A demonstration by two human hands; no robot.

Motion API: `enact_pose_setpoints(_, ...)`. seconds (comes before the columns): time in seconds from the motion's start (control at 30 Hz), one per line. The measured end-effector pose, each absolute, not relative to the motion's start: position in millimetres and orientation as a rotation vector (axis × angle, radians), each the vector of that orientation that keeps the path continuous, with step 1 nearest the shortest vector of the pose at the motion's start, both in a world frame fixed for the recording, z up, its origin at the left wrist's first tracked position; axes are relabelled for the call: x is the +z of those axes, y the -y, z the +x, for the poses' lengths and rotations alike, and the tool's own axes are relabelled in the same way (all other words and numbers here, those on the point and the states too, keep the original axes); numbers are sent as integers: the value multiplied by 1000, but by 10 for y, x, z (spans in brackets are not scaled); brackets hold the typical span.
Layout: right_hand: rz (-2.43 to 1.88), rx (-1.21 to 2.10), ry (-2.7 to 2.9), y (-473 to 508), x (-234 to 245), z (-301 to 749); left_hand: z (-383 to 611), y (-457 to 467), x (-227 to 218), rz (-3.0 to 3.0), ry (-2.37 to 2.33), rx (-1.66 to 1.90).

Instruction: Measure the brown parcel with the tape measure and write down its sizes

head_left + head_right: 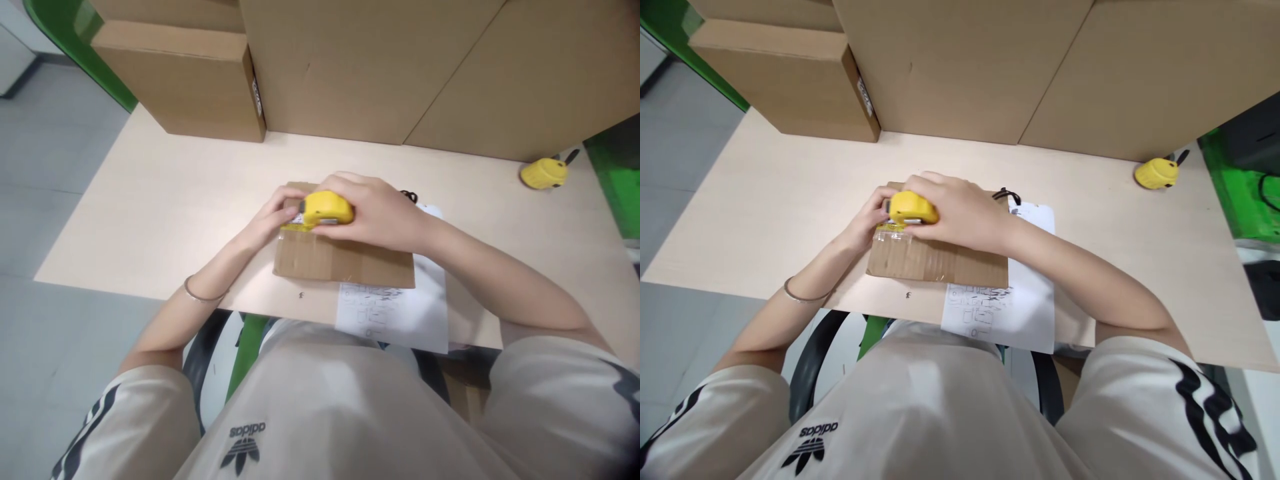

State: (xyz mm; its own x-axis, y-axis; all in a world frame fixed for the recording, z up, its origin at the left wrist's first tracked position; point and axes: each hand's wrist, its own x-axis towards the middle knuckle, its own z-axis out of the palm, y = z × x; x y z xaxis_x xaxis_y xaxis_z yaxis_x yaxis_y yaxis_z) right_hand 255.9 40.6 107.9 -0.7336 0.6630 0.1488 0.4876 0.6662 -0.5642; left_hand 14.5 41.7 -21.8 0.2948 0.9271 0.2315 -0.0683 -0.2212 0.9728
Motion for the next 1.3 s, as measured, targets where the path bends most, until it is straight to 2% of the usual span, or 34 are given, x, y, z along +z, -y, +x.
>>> enact_pose_setpoints(0.33,-1316,889,2076,-150,1021,3997,95,-402,-189,1492,-851,1103)
enact_pose_setpoints(0.53,-1392,945,1964,-67,847,4040,139,-352,-103,1386,-820,1097)
enact_pose_setpoints(0.7,-1384,870,2127,-91,1054,4020,140,-349,-94,1404,-885,1106)
enact_pose_setpoints(0.87,-1231,782,2291,-237,1258,3546,115,-381,-160,1407,-882,1106)
enact_pose_setpoints(1.07,-890,521,2683,-439,1213,2451,207,-399,-241,1361,-856,1202)
enact_pose_setpoints(1.2,-693,579,2764,-523,1263,2202,225,-459,-261,1312,-886,1264)
enact_pose_setpoints(1.3,-458,737,2715,-545,1399,2417,189,-401,-67,1444,-947,1239)
